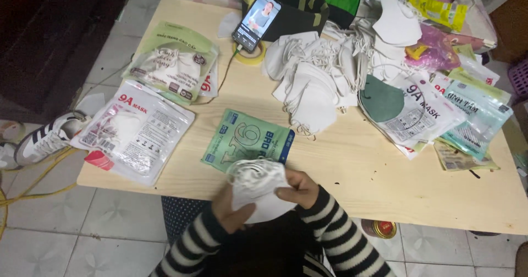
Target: Folding and stacking white face masks on a table
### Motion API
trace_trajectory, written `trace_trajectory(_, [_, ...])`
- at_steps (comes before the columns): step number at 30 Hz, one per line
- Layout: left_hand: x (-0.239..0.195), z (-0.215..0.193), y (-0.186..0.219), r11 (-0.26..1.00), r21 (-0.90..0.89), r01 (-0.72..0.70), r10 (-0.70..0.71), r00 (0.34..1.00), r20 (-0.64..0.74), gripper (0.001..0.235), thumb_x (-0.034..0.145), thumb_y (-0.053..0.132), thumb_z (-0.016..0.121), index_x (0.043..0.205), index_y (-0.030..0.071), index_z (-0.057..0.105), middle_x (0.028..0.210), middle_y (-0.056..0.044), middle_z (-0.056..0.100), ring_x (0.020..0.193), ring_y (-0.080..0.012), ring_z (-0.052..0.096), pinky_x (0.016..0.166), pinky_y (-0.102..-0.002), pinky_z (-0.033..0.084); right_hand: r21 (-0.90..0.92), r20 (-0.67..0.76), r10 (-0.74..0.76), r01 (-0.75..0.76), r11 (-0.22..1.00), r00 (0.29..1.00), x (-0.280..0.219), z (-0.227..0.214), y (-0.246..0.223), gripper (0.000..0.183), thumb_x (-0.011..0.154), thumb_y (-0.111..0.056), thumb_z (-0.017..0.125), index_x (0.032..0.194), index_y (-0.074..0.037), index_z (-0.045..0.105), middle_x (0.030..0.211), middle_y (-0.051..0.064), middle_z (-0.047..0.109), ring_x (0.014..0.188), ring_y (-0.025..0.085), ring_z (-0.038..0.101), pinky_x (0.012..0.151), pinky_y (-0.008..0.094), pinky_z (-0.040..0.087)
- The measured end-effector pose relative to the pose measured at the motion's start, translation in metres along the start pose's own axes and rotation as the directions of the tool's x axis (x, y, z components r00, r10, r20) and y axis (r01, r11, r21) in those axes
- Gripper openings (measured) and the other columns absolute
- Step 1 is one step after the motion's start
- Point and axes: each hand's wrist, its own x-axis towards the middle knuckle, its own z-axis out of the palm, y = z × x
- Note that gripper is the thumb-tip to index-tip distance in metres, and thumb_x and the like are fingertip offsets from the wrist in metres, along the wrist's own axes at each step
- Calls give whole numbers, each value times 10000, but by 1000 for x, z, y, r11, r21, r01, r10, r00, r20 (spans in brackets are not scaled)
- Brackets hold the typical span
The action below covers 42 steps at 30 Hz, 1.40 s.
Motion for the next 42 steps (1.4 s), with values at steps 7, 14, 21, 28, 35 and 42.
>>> trace_trajectory(7, [20,23,-49,964,-21,266,-266,954,-140,649,816,110,778,1430,107,570,961,-74,742,888,-204,728,814,-330,605,-191,-685,-99,-46,981,722,-80,-85,41,227,704,-12,891,821,33,702,789,142,650,695,199,671,601,274,571])
trace_trajectory(14, [79,58,-58,677,689,258,-219,965,-146,817,807,553,746,1417,59,521,1342,-225,580,1290,-449,512,1084,-515,428,63,-867,-18,145,987,498,-113,-105,24,321,921,-86,713,1228,-39,632,1026,199,739,901,309,759,855,433,641])
trace_trajectory(21, [84,84,-84,358,907,221,-216,965,-149,647,901,366,545,1461,62,437,1044,-136,692,1051,-288,668,942,-398,544,94,-870,-7,179,979,494,-121,-120,51,260,921,-34,715,1169,-31,637,954,196,744,847,289,764,793,433,650])
trace_trajectory(28, [83,70,-101,558,769,313,-287,942,-175,342,972,249,435,1186,74,636,882,-87,702,882,-254,694,814,-352,582,140,-822,3,198,970,569,-64,-66,27,349,879,-23,717,1211,-6,613,961,233,731,851,334,759,786,485,651])
trace_trajectory(35, [68,68,-121,735,490,468,-412,883,-225,210,985,358,542,993,210,690,833,15,708,836,-157,700,711,-291,576,-2,-780,-102,160,987,618,-24,-71,60,389,850,-7,764,1205,3,606,975,194,725,873,283,737,766,417,647])
trace_trajectory(42, [63,60,-85,788,539,298,-98,925,-368,270,973,257,538,821,69,658,682,-168,682,681,-338,702,576,-429,561,-455,-718,-228,-197,868,657,-38,-63,40,391,897,-45,739,1261,-34,596,1020,193,730,973,245,663,853,424,578])
